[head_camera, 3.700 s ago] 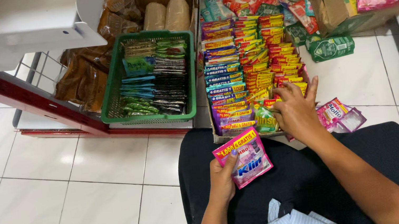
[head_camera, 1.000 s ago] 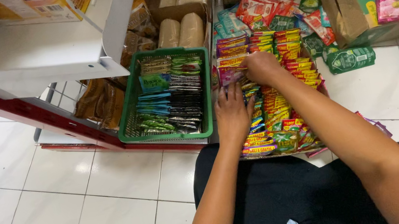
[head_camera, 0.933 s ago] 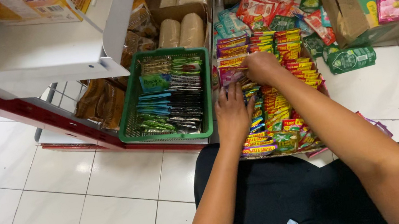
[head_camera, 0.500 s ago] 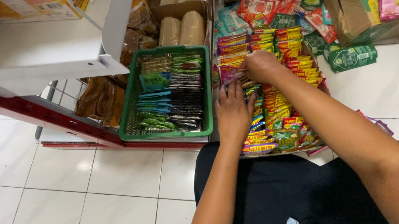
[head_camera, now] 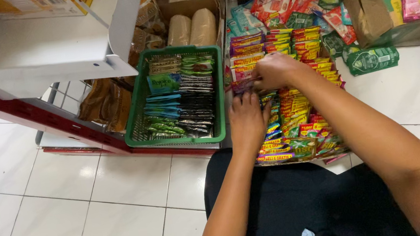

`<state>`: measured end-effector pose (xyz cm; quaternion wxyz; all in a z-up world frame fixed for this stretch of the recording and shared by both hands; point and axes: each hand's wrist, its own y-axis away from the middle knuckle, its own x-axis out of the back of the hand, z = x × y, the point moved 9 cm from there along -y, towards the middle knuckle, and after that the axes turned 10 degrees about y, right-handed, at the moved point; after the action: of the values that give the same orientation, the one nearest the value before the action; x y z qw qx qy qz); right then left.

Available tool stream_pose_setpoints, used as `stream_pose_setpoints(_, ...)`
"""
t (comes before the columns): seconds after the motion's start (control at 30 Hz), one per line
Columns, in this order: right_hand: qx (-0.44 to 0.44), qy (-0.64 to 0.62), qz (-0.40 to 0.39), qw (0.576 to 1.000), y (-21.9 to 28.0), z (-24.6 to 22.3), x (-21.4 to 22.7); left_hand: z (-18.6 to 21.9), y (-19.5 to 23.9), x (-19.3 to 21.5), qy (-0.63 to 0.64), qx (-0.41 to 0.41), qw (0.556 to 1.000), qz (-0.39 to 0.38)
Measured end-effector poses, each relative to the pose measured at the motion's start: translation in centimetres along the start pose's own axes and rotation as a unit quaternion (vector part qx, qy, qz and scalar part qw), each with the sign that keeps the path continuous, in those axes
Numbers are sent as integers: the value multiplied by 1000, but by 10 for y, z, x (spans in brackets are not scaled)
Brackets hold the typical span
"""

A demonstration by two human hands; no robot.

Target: The person organizes numerous small packets of detergent and soap into rows within a box by hand.

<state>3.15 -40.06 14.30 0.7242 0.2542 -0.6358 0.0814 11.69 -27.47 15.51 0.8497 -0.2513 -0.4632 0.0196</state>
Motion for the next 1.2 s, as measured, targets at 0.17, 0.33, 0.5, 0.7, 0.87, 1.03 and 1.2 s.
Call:
stream_pose_setpoints(0.17,39,-41,67,996,-15,-27,12,6,0,13,26,-7,999,21)
stream_pose_setpoints(0.33,30,-19,-2,999,-41,-20,-34,6,-1,15,37,-9,999,26)
stream_pose_setpoints(0.5,77,-76,-4,994,-63,-5,-71,5,-2,14,29,-15,999,32)
stream_pose_setpoints(0.7,70,-77,-37,994,-105,15,-126,6,-1,12,10,-18,999,47)
stream_pose_setpoints(0.87,71,-86,-19,994,-87,8,-104,-2,-4,3,29,-11,999,23)
stream_pose_setpoints(1.03,120,-277,300,905,41,37,-1,-14,-4,-15,32,-18,999,11)
stream_pose_setpoints(1.2,-32,-433,366,823,192,153,-30,-36,-22,-49,-21,-3,999,-39)
